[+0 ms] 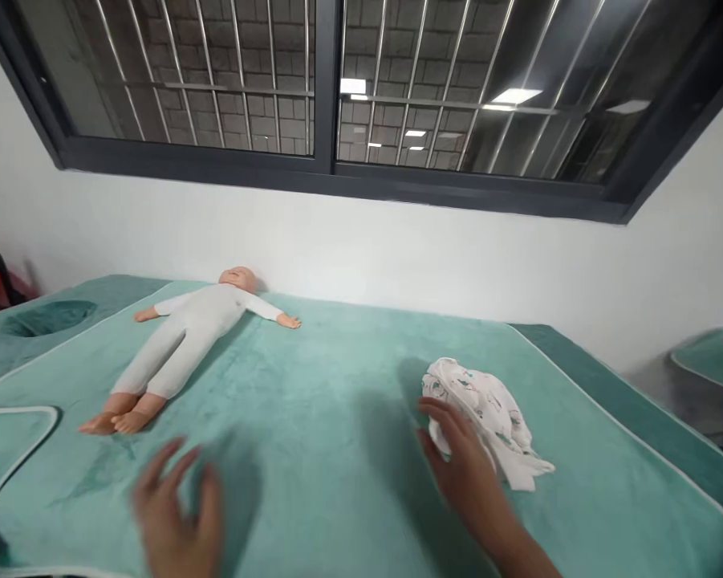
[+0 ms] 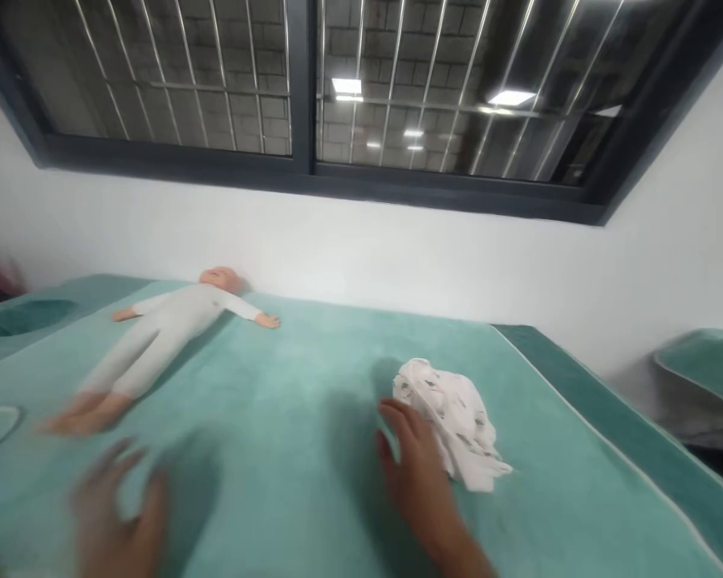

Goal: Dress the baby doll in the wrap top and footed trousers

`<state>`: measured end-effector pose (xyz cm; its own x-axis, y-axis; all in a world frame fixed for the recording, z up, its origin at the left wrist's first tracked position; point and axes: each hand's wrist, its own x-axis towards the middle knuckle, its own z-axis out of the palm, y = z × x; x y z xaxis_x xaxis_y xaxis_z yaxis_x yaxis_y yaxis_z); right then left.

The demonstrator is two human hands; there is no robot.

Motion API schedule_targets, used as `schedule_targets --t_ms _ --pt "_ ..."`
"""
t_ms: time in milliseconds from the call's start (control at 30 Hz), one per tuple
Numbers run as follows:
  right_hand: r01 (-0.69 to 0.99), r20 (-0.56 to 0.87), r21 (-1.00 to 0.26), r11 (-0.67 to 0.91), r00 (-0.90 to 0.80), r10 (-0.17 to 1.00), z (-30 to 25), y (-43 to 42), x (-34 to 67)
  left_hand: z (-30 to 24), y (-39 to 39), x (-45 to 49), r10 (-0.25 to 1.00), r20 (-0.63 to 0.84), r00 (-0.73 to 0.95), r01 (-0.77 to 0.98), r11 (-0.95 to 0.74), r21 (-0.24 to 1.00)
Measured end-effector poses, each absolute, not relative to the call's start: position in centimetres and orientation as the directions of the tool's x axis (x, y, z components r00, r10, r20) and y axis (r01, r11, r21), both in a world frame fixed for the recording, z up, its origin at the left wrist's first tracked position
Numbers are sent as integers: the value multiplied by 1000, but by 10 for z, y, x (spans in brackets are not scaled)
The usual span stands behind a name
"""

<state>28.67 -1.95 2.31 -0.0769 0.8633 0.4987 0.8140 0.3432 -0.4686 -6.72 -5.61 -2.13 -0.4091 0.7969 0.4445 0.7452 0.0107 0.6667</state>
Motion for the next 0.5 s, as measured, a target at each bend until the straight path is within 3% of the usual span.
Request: schedule_targets --t_ms 33,100,200,300,367,500 --pt "882 494 -374 289 -74 866 32 -23 303 -18 -40 -46 798 503 -332 735 -116 668" --pt "976 455 -186 115 -18 890 48 -24 330 -13 -7 -1 864 485 -130 660 -290 693" --pt "995 288 -17 -102 103 952 61 -16 357 -12 30 58 949 312 31 489 -287 824" --pt "990 167 50 -131 121 978 73 -3 372 -20 43 87 967 241 80 428 -252 868" --pt "989 205 77 -124 106 973 85 4 377 -25 41 89 955 272 120 425 -297 855" --pt "993 185 -21 -116 118 976 103 14 371 -25 32 79 940 293 173 395 -338 854"
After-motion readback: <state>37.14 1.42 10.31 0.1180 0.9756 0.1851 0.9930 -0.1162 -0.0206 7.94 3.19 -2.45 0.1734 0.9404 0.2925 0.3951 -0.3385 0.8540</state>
